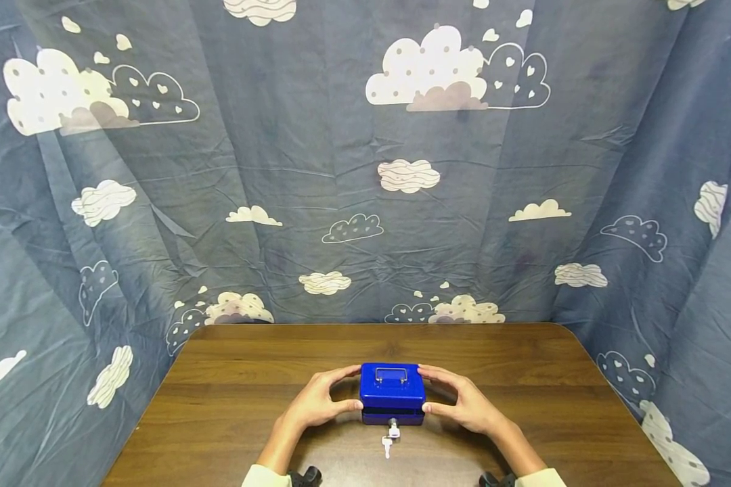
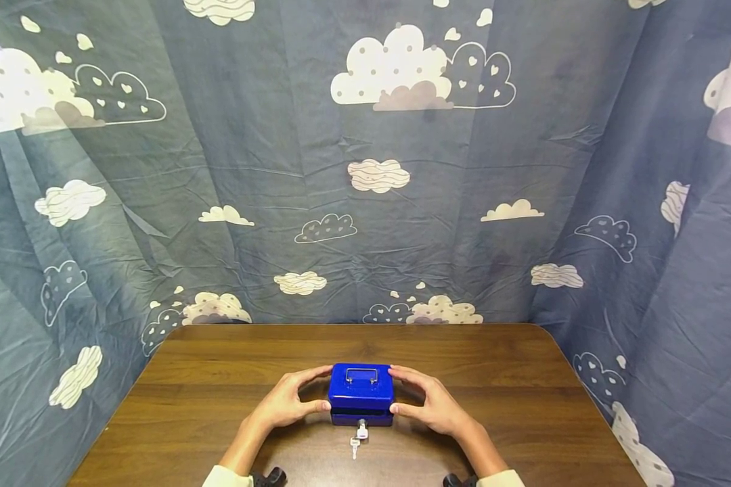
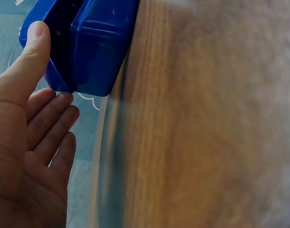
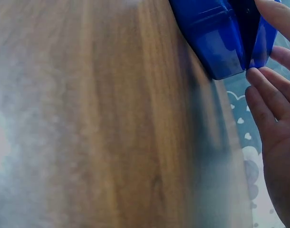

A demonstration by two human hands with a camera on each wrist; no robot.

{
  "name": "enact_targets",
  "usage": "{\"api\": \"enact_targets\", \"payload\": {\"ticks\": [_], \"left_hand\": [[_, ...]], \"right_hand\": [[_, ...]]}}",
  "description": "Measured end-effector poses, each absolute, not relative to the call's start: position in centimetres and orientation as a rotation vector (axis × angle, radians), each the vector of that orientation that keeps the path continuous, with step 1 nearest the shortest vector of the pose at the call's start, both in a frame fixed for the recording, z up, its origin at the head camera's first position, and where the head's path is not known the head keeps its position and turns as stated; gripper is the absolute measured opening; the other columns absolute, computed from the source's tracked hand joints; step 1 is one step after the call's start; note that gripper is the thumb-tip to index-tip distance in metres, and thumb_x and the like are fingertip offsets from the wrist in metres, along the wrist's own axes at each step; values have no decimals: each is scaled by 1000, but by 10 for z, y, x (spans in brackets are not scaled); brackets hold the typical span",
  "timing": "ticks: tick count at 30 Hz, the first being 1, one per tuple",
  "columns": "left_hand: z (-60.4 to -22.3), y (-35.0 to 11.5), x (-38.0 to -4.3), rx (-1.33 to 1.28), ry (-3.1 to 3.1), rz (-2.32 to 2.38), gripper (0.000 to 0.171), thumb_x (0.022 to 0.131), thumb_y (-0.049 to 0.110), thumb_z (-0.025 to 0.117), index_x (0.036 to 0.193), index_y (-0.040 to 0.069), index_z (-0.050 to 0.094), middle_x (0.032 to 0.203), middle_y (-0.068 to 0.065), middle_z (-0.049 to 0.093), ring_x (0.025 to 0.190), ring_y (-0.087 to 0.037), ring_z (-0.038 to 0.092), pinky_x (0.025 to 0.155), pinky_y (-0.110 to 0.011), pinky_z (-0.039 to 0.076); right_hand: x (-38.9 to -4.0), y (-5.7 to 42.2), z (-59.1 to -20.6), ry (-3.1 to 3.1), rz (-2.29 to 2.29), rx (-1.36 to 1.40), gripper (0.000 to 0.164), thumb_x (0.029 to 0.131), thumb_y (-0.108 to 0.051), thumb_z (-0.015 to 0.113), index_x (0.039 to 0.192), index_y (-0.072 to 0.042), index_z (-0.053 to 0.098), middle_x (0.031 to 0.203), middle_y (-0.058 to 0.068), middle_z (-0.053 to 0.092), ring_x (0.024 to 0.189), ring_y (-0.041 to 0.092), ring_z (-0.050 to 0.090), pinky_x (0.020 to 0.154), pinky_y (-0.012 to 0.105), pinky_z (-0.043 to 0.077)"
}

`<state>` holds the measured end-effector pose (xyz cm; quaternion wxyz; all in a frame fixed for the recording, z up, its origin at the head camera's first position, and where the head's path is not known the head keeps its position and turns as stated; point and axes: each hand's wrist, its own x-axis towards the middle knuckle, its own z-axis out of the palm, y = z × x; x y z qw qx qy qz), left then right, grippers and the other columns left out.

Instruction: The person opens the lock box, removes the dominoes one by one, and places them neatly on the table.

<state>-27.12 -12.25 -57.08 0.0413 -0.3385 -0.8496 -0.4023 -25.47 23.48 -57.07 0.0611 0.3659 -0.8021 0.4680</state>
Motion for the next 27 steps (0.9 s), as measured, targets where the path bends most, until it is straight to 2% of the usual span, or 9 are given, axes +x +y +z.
{"api": "enact_targets", "payload": {"ticks": [9, 15, 27], "left_hand": [[-569, -123, -270, -992, -2641, -1255, 70, 86, 44, 82, 146, 15, 59, 145, -1, 64, 134, -24, 60, 113, -46, 49], [-569, -122, -271, -989, -2621, -1255, 65, 88, 42, 81, 144, 16, 61, 143, 1, 65, 133, -23, 61, 113, -45, 49], [-566, -121, -274, -997, -2549, -1201, 55, 92, 41, 77, 139, 17, 65, 138, -1, 69, 129, -22, 64, 110, -43, 52]], "right_hand": [[-259, 237, -571, -2454, 1419, 1127, 65, 86, -21, 85, 143, -5, 58, 148, 19, 57, 138, 10, 53, 113, 15, 41], [-259, 236, -570, -2462, 1419, 1093, 61, 88, -21, 83, 142, -6, 60, 148, 16, 59, 137, 8, 54, 112, 16, 42], [-263, 235, -572, -2392, 1463, 1082, 53, 91, -14, 79, 140, -4, 61, 143, 19, 61, 134, 9, 57, 111, 18, 46]]}}
